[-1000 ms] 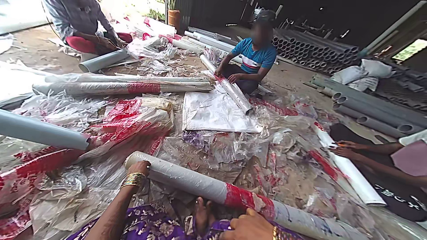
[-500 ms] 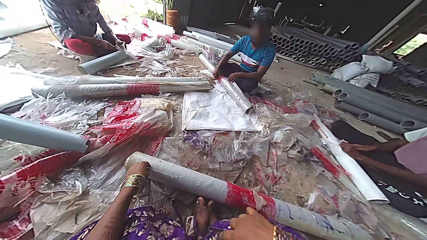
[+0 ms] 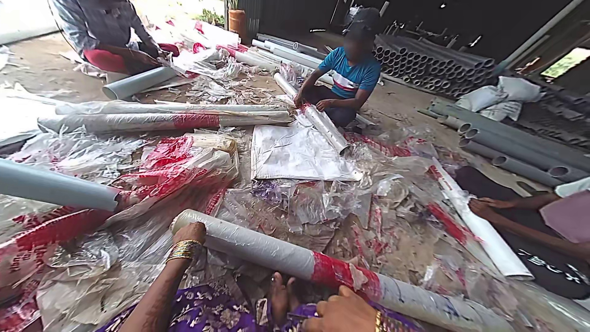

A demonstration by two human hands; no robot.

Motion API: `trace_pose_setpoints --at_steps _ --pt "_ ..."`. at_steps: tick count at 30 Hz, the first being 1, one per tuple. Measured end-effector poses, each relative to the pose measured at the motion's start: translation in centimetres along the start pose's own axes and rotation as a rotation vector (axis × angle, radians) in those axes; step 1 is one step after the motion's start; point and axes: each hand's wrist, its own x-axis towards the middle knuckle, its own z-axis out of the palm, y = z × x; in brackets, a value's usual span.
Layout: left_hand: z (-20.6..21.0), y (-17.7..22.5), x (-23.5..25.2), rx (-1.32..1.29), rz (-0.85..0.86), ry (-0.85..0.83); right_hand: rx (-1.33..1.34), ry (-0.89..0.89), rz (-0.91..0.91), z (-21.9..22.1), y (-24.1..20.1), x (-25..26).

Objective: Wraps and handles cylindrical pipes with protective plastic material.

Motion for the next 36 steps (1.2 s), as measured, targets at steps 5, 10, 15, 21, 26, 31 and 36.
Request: trace_pose_setpoints --at_steps 5,10,15,21,26,31,36 --pt "-0.2 0.2 -0.2 0.013 -0.024 -0.007 -0.004 -0.002 0.001 -0.1 -0.1 0.1" --pt "-0.1 0.2 -0.1 0.022 -0.026 0.005 0.006 0.005 0.004 -0.2 -0.1 0.0" --pt "-0.1 0.2 -0.1 0.015 -0.025 0.017 0.002 -0.010 0.004 -0.3 0.0 0.0" --pt "-0.2 0.3 0.1 0.016 -0.037 0.018 -0.003 -0.017 -0.006 -0.4 -0.1 0.0" --pt "-0.3 0.5 -0.2 0.027 -0.049 0.011 -0.001 -0.015 -0.013 -0.4 -0.1 0.1" --pt "0.2 0.1 -0.2 0.004 -0.001 0.038 -0.015 -0.028 -0.004 -1.1 -0.1 0.4" --pt "1.2 -0.2 -1.1 0.006 0.037 0.079 -0.060 -0.035 0.009 -3.3 -0.7 1.1"
